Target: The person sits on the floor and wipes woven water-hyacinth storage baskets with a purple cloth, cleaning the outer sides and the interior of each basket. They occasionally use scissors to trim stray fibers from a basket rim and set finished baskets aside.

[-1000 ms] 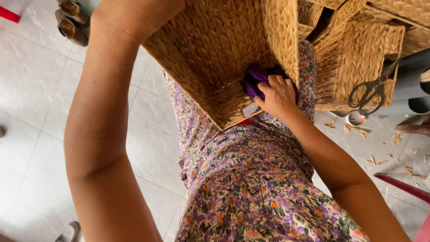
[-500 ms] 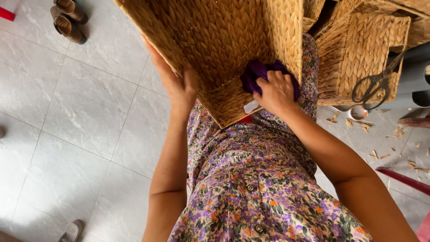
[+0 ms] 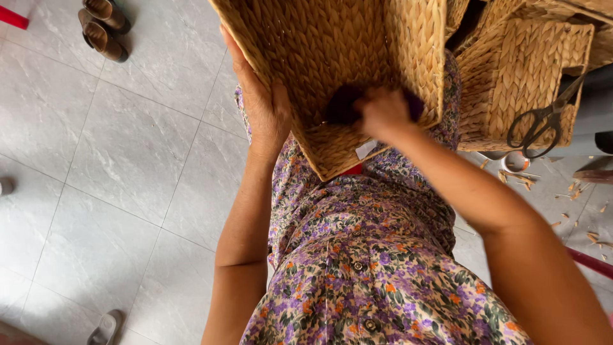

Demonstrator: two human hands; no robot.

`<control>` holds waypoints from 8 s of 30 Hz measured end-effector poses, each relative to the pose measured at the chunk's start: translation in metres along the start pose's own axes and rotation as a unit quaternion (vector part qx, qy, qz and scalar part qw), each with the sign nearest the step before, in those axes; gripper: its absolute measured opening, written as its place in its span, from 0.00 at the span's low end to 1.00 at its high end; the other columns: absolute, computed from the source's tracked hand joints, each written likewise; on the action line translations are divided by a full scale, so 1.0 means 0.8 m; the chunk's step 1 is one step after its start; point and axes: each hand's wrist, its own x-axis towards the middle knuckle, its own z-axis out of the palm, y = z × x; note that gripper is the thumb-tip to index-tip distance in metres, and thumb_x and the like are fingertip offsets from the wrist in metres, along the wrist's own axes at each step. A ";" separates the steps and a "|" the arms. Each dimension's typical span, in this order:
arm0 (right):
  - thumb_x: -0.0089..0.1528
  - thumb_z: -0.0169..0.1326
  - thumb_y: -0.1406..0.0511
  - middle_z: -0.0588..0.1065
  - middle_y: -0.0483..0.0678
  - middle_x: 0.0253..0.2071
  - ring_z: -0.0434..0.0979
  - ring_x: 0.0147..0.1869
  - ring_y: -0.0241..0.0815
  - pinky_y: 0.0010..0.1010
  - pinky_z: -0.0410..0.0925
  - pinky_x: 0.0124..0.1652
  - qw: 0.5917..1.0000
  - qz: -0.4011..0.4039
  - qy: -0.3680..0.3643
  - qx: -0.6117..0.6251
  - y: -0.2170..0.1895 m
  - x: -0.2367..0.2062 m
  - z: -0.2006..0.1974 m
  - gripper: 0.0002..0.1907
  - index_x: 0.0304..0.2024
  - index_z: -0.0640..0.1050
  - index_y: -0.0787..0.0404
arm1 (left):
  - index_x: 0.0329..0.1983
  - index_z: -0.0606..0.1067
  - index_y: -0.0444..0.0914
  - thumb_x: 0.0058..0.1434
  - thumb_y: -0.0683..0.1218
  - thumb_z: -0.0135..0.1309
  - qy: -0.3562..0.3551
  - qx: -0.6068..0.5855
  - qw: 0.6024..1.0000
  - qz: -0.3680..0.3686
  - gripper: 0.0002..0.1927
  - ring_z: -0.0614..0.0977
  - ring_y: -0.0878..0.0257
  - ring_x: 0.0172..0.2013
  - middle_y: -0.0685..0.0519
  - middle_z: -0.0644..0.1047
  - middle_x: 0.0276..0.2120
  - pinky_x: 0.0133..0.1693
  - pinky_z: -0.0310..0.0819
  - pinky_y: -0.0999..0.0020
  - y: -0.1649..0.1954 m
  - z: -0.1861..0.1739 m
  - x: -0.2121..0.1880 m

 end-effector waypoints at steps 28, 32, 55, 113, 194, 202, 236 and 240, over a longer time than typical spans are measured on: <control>0.61 0.57 0.50 0.73 0.60 0.54 0.71 0.60 0.58 0.49 0.67 0.54 0.996 0.063 0.014 0.065 -0.002 -0.005 0.008 0.25 0.54 0.79 0.59 | 0.81 0.34 0.39 0.61 0.24 0.38 -0.005 0.057 0.998 0.010 0.49 0.48 0.53 0.77 0.45 0.42 0.80 0.79 0.43 0.64 0.014 0.014 0.006; 0.57 0.59 0.50 0.75 0.60 0.53 0.73 0.57 0.61 0.49 0.69 0.54 0.985 -0.070 0.052 0.150 -0.093 -0.005 0.027 0.27 0.53 0.80 0.57 | 0.81 0.34 0.39 0.60 0.24 0.37 -0.015 0.029 0.999 -0.005 0.49 0.48 0.52 0.78 0.44 0.42 0.80 0.78 0.42 0.64 0.015 0.010 0.007; 0.57 0.59 0.52 0.74 0.59 0.51 0.73 0.56 0.61 0.49 0.69 0.52 0.979 -0.093 0.074 0.166 -0.097 -0.005 0.040 0.24 0.51 0.80 0.58 | 0.80 0.36 0.37 0.61 0.26 0.39 0.007 0.066 0.998 0.015 0.47 0.50 0.48 0.79 0.41 0.45 0.79 0.79 0.45 0.62 0.018 0.014 0.006; 0.63 0.52 0.50 0.78 0.58 0.52 0.77 0.56 0.60 0.51 0.70 0.54 0.985 -0.024 -0.049 0.164 -0.052 0.017 0.027 0.23 0.54 0.80 0.54 | 0.80 0.44 0.32 0.54 0.26 0.38 0.025 0.053 0.998 -0.027 0.48 0.52 0.41 0.79 0.37 0.49 0.79 0.79 0.47 0.55 0.016 0.046 -0.076; 0.59 0.61 0.48 0.76 0.59 0.48 0.73 0.55 0.59 0.54 0.66 0.47 0.976 0.107 0.177 0.072 0.051 -0.055 0.014 0.23 0.42 0.84 0.60 | 0.63 0.77 0.42 0.59 0.30 0.56 -0.248 0.236 0.901 0.266 0.29 0.81 0.53 0.58 0.52 0.78 0.62 0.58 0.78 0.61 0.132 -0.119 0.120; 0.64 0.54 0.48 0.73 0.67 0.50 0.74 0.52 0.64 0.54 0.71 0.46 0.986 0.098 0.084 0.105 0.026 -0.032 0.007 0.25 0.44 0.80 0.65 | 0.52 0.78 0.35 0.54 0.23 0.42 -0.010 0.080 0.988 0.131 0.27 0.78 0.51 0.61 0.46 0.79 0.56 0.69 0.66 0.59 0.101 -0.089 0.054; 0.57 0.62 0.47 0.76 0.65 0.46 0.76 0.50 0.67 0.51 0.72 0.47 0.912 -0.262 0.211 0.232 -0.190 -0.032 -0.013 0.26 0.40 0.84 0.63 | 0.55 0.74 0.31 0.58 0.22 0.35 0.032 -0.010 0.993 0.114 0.27 0.75 0.55 0.65 0.45 0.75 0.56 0.70 0.65 0.65 0.061 -0.080 0.034; 0.59 0.60 0.49 0.75 0.59 0.45 0.77 0.48 0.57 0.47 0.72 0.44 0.968 -0.103 0.036 0.225 -0.079 -0.044 -0.004 0.23 0.38 0.83 0.63 | 0.56 0.74 0.31 0.60 0.21 0.34 0.029 -0.046 0.993 0.104 0.28 0.74 0.57 0.66 0.46 0.74 0.56 0.68 0.62 0.67 0.057 -0.077 0.034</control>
